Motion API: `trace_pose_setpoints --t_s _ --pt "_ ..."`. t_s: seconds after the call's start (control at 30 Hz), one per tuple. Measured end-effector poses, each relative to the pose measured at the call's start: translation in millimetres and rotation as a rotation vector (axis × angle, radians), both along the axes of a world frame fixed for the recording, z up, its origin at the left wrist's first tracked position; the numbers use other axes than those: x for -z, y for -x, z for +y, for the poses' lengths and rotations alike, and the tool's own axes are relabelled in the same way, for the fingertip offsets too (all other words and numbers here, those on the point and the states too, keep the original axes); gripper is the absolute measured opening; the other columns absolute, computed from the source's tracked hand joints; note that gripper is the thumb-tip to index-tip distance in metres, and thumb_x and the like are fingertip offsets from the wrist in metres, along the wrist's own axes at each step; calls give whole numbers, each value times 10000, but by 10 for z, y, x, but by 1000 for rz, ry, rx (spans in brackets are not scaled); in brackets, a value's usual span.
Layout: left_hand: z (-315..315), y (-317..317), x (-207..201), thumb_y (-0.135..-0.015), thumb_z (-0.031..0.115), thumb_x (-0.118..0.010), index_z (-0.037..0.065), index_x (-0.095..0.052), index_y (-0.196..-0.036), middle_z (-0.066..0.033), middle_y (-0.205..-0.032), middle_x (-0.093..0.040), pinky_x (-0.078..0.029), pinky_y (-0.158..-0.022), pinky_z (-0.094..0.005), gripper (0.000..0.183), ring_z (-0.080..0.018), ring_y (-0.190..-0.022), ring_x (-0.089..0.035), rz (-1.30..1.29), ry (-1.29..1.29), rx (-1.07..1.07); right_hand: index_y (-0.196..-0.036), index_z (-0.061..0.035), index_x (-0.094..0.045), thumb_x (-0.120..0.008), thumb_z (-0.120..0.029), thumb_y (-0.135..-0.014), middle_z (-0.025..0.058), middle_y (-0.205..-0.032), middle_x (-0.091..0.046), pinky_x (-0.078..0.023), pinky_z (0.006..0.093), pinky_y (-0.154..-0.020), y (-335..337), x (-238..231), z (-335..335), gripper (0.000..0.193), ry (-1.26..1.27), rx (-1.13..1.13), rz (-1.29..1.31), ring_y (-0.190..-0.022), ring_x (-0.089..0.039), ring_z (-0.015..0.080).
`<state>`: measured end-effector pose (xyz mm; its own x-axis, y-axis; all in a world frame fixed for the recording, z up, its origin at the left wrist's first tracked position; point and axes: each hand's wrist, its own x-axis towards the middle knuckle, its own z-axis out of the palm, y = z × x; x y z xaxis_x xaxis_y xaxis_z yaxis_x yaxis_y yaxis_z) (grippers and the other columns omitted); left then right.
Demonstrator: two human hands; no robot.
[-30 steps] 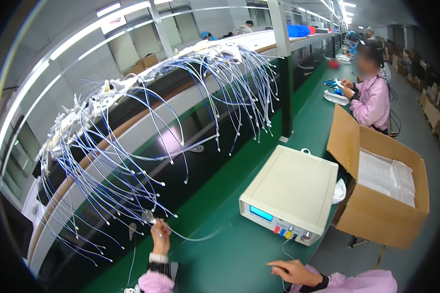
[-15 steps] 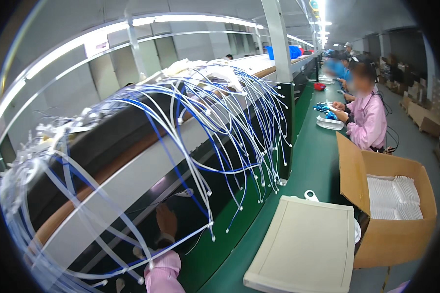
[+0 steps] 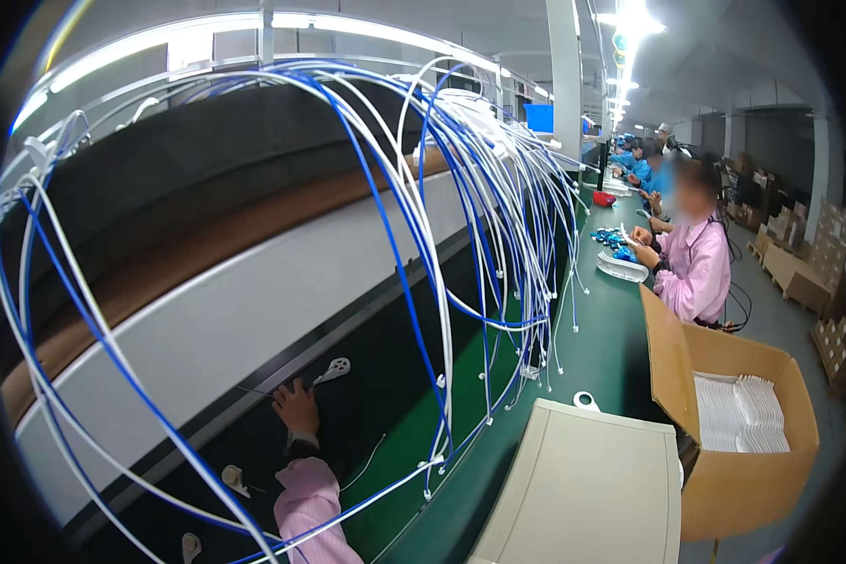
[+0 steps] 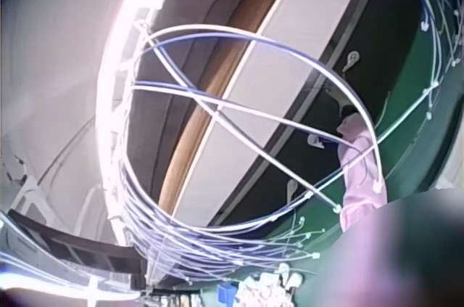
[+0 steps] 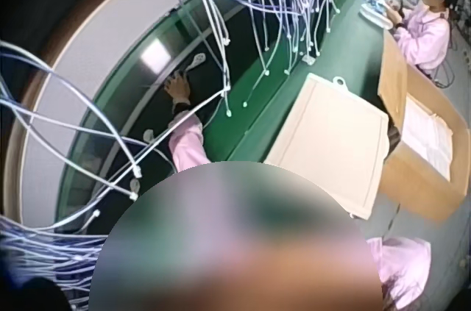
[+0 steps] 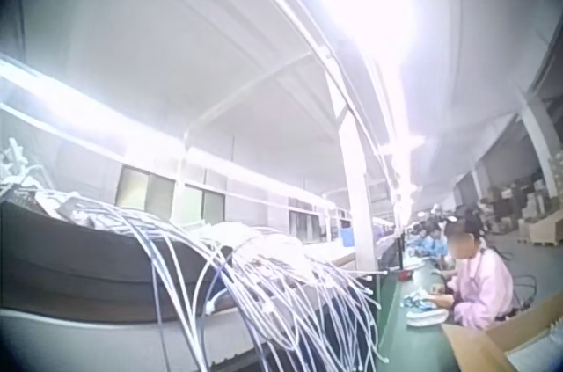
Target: Testing individual fiber optic components using an electronic testing device on an industrial assembly line.
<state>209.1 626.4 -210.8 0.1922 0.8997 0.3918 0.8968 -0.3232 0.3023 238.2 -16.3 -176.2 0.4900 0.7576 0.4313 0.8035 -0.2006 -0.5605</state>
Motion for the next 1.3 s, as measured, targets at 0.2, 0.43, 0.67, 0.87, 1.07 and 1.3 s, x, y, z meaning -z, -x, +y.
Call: trace_pose_setpoints --t_s 0.2,0.43,0.67,0.87,1.07,1.3 --pt "-11 217 105 -839 146 -489 6 -547 -1068 -187 -847 -644 -362 -922 -514 275 -329 -978 -592 291 -403 222 -979 -45 -620 -649 -50 -755 101 -613 -558 -425 376 -479 -60 -261 -70 225 18 -110 31 -513 -553 266" --pt "-1450 1469 -1459 -929 216 -457 57 -529 -908 -198 -721 -626 -465 -576 -512 176 -425 -682 -611 76 -283 274 -1019 -32 -608 -607 -38 -789 137 -685 -604 -484 383 -541 157 -605 -340 230 101 -259 193 -593 -606 291" --pt "-3148 3455 -775 -851 309 -606 25 -520 -943 -167 -970 -592 -513 -637 -470 310 -358 -896 -612 495 144 -210 -979 10 -634 -617 -9 -779 154 -738 -640 -503 349 -517 85 -362 -454 201 -31 -326 63 -577 -615 283" --pt "-3445 3634 -396 -737 154 -648 11 -493 -976 -197 -1057 -539 -531 -691 -412 319 -332 -946 -571 565 156 -203 -949 -12 -646 -608 -10 -793 149 -705 -630 -483 381 -526 152 -471 -450 161 -163 -344 153 -561 -594 308" --pt "-2987 3740 -803 -773 124 -562 -20 -573 -916 -245 -811 -639 -504 -647 -472 203 -400 -738 -638 156 154 -88 -916 -41 -653 -608 -19 -797 149 -659 -609 -469 391 -521 215 -457 -453 129 -113 -295 179 -548 -582 312" --pt "-4269 3702 -1518 -863 125 -476 -27 -589 -832 -221 -778 -618 -463 -645 -411 192 -337 -697 -609 -146 434 40 -908 -79 -657 -612 -50 -800 137 -611 -582 -451 391 -501 181 -415 -482 120 -154 -291 176 -527 -562 305"
